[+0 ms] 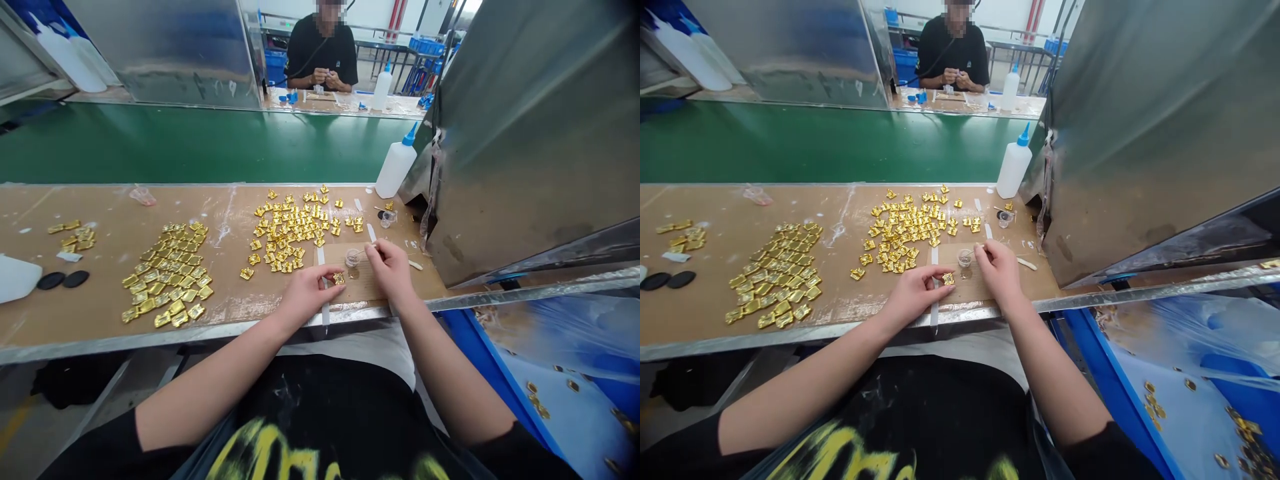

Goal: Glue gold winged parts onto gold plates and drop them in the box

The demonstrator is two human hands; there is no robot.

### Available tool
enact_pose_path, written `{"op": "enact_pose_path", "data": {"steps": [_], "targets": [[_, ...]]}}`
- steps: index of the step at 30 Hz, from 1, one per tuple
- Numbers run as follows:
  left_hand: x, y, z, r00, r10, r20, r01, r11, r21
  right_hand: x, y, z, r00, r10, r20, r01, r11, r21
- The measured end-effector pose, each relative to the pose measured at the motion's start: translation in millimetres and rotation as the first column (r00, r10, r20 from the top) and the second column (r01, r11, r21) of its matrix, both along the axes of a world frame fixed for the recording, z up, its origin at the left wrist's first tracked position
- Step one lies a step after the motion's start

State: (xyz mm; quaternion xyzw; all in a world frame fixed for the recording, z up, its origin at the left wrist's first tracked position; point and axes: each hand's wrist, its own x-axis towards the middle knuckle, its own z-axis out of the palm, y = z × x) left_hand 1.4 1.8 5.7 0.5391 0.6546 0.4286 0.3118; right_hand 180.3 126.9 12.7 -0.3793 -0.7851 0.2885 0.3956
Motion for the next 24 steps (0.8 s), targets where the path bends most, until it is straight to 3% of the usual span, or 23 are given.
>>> {"op": "enact_pose_path", "data": {"steps": [3, 6, 9, 13, 18, 24], "targets": [[-1, 1, -0.6, 1.000, 0.005, -0.002, -0.005, 1.000, 0.006, -4, 11, 10.1, 0.959, 0.038, 0.280, -0.061, 0.995, 0.074], [-2, 0, 0.1, 1.000, 0.002, -0.001, -0.002, 1.000, 0.007, -9, 15, 18.4, 0.912, 0.049, 0.407, -0.101, 0.989, 0.107], [-2, -1, 1.4, 1.000, 0.000, 0.002, 0.000, 1.000, 0.008, -10, 16, 18.9, 0.970, 0.093, 0.223, -0.089, 0.996, -0.029], [-1, -1, 2.0, 1.000, 0.003, 0.003, -0.003, 1.000, 0.010, -7, 6, 4.8, 0.995, 0.018, -0.097, -0.035, 0.984, -0.177], [-1, 0, 2.1, 1.000, -0.016, -0.009, 0.016, 1.000, 0.004, -4, -22, -14.2, 0.974, 0.024, -0.226, -0.086, 0.959, -0.270], [-2, 0, 1.9, 1.000, -0.023, -0.020, 0.024, 1.000, 0.008, -5, -32, -13.5, 0.969, 0.059, -0.242, -0.130, 0.948, -0.291]]}}
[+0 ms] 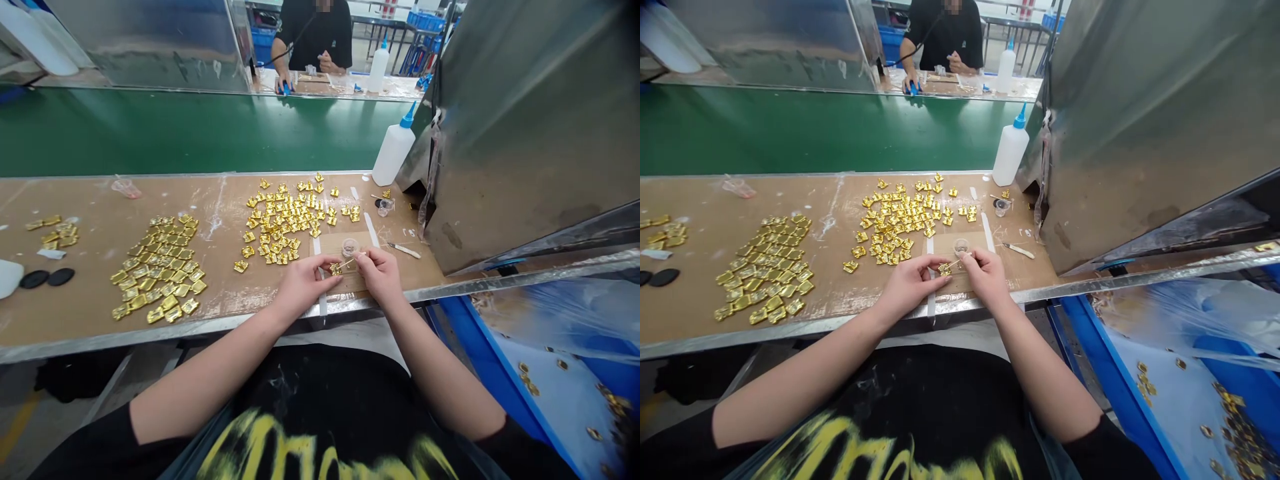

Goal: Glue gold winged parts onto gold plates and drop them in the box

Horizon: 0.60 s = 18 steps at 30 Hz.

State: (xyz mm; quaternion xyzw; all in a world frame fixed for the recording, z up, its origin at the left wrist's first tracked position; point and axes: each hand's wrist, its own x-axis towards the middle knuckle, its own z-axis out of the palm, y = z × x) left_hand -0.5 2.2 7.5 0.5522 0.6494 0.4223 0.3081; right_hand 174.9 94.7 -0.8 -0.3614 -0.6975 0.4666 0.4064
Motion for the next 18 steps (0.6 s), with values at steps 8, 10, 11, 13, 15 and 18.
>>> {"op": "enact_pose_path", "data": {"steps": [8, 10, 11, 13, 15, 18], "targets": [[0.6, -0.3, -0.9, 1.000, 0.000, -0.013, 0.000, 1.000, 0.007, -2.6, -1.2, 4.2, 0.999, 0.010, 0.036, -0.011, 0.999, 0.045], [0.5, -0.5, -1.0, 1.000, -0.001, -0.018, 0.001, 1.000, 0.006, -2.6, -1.4, 4.2, 0.999, 0.012, 0.035, -0.014, 0.999, 0.041], [0.4, -0.6, -1.1, 1.000, -0.002, -0.019, 0.002, 1.000, 0.006, -2.5, -1.4, 4.0, 0.999, 0.015, 0.033, -0.016, 0.999, 0.040], [0.3, -0.6, -1.0, 1.000, -0.005, -0.021, 0.005, 1.000, 0.006, -2.3, -1.3, 3.4, 0.999, 0.021, 0.027, -0.022, 0.999, 0.042], [0.1, -0.4, -0.9, 1.000, -0.006, -0.022, 0.006, 1.000, 0.007, -2.1, -1.3, 2.9, 1.000, 0.024, 0.021, -0.024, 0.999, 0.047], [-0.1, -0.2, -1.0, 1.000, -0.005, -0.025, 0.005, 1.000, 0.006, -2.0, -1.4, 2.9, 1.000, 0.021, 0.022, -0.022, 0.999, 0.047]]}}
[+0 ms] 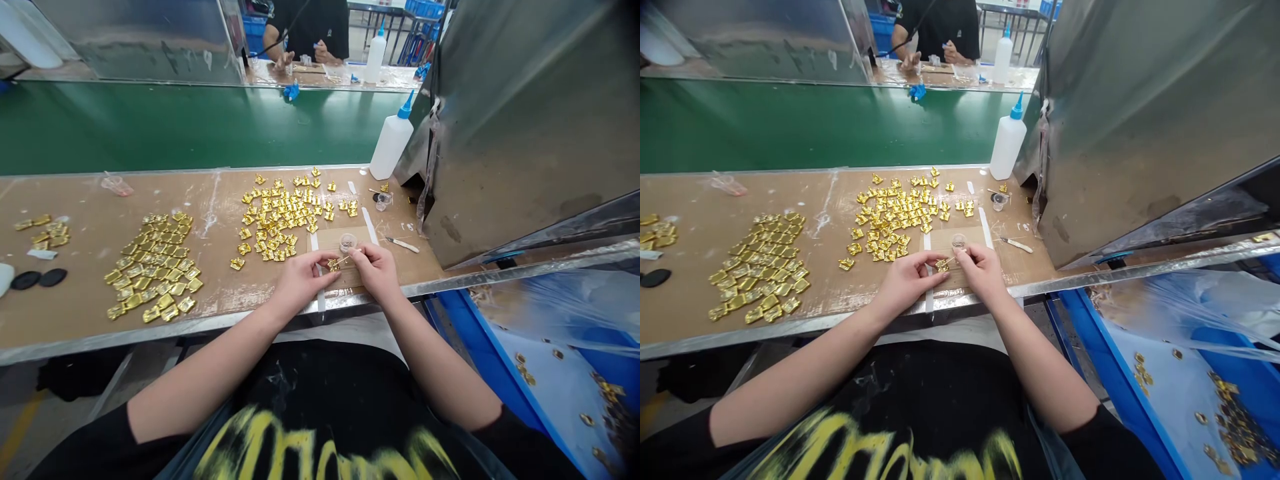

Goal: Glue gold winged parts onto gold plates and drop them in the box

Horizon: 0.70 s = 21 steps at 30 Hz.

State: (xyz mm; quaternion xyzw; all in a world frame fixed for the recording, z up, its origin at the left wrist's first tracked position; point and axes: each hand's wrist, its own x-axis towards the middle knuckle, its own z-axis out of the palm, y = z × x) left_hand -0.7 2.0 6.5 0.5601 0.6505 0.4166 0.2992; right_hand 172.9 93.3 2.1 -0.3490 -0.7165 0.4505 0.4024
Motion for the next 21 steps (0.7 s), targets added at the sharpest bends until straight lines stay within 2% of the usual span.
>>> {"op": "enact_pose_path", "data": {"steps": [11, 21], "targets": [[0.6, -0.9, -1.1, 1.000, 0.007, 0.003, -0.007, 1.000, 0.003, -0.1, 0.3, -1.4, 1.000, -0.005, 0.025, 0.005, 1.000, 0.024], [1.1, -1.8, -0.7, 1.000, 0.011, 0.025, -0.011, 1.000, 0.000, 1.7, -1.3, -3.9, 0.999, -0.007, 0.035, 0.003, 0.993, 0.115]]}}
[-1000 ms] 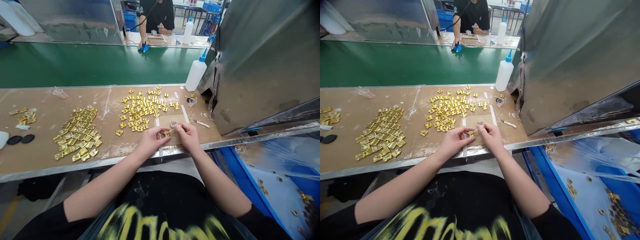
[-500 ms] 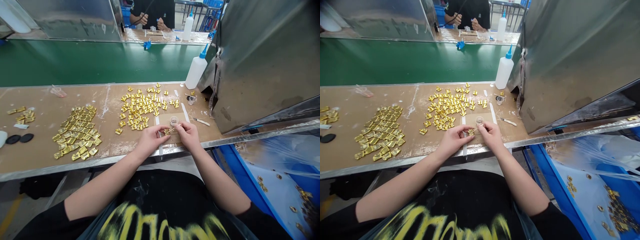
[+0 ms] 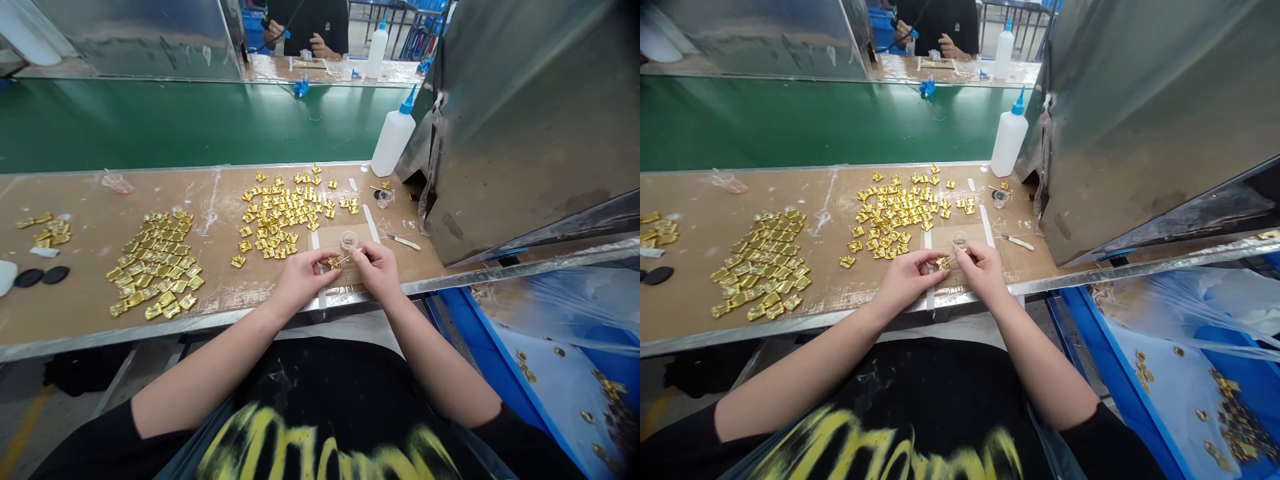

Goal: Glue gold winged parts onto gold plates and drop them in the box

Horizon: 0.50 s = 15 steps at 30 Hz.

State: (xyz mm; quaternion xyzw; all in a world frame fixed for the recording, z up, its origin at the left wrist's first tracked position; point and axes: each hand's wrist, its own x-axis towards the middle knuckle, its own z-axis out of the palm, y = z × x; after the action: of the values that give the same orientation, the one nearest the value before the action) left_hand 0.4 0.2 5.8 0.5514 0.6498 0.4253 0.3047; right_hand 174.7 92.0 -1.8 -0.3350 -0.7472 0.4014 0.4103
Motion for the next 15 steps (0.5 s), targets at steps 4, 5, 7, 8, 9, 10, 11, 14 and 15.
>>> {"op": "enact_pose_path", "data": {"steps": [4, 5, 7, 8, 9, 10, 11, 14, 15], "targets": [[0.3, 0.3, 0.0, 1.000, -0.005, 0.013, 0.005, 1.000, -0.003, -0.7, -0.6, 0.5, 1.000, 0.005, 0.007, -0.006, 1.000, 0.004], [0.3, 0.4, 0.1, 1.000, -0.007, 0.014, 0.007, 1.000, -0.004, -0.8, -0.7, 0.7, 1.000, 0.008, 0.007, -0.008, 1.000, 0.006], [0.4, 0.5, 0.3, 1.000, -0.007, 0.016, 0.007, 1.000, -0.004, -0.9, -0.7, 1.1, 1.000, 0.014, 0.005, -0.014, 1.000, 0.008], [0.4, 0.6, 0.3, 1.000, -0.007, 0.016, 0.007, 1.000, -0.004, -0.9, -0.7, 1.1, 1.000, 0.015, 0.003, -0.015, 1.000, 0.009], [0.4, 0.6, 0.2, 1.000, -0.007, 0.016, 0.007, 1.000, -0.003, -0.9, -0.7, 0.9, 1.000, 0.016, 0.001, -0.017, 1.000, 0.011], [0.3, 0.6, 0.0, 1.000, -0.006, 0.016, 0.006, 1.000, -0.003, -0.9, -0.6, 0.7, 1.000, 0.016, 0.000, -0.016, 1.000, 0.014], [0.3, 0.6, -0.3, 1.000, -0.006, 0.015, 0.006, 1.000, -0.002, -0.8, -0.6, 0.4, 1.000, 0.017, -0.002, -0.017, 1.000, 0.017], [0.0, 0.5, -0.9, 1.000, -0.003, 0.009, 0.003, 1.000, -0.001, -0.8, -0.4, 0.0, 1.000, 0.021, -0.013, -0.021, 1.000, 0.020], [0.0, 0.4, -1.0, 1.000, -0.001, 0.007, 0.001, 1.000, 0.000, -0.8, -0.4, 0.1, 1.000, 0.020, -0.016, -0.020, 1.000, 0.015]]}}
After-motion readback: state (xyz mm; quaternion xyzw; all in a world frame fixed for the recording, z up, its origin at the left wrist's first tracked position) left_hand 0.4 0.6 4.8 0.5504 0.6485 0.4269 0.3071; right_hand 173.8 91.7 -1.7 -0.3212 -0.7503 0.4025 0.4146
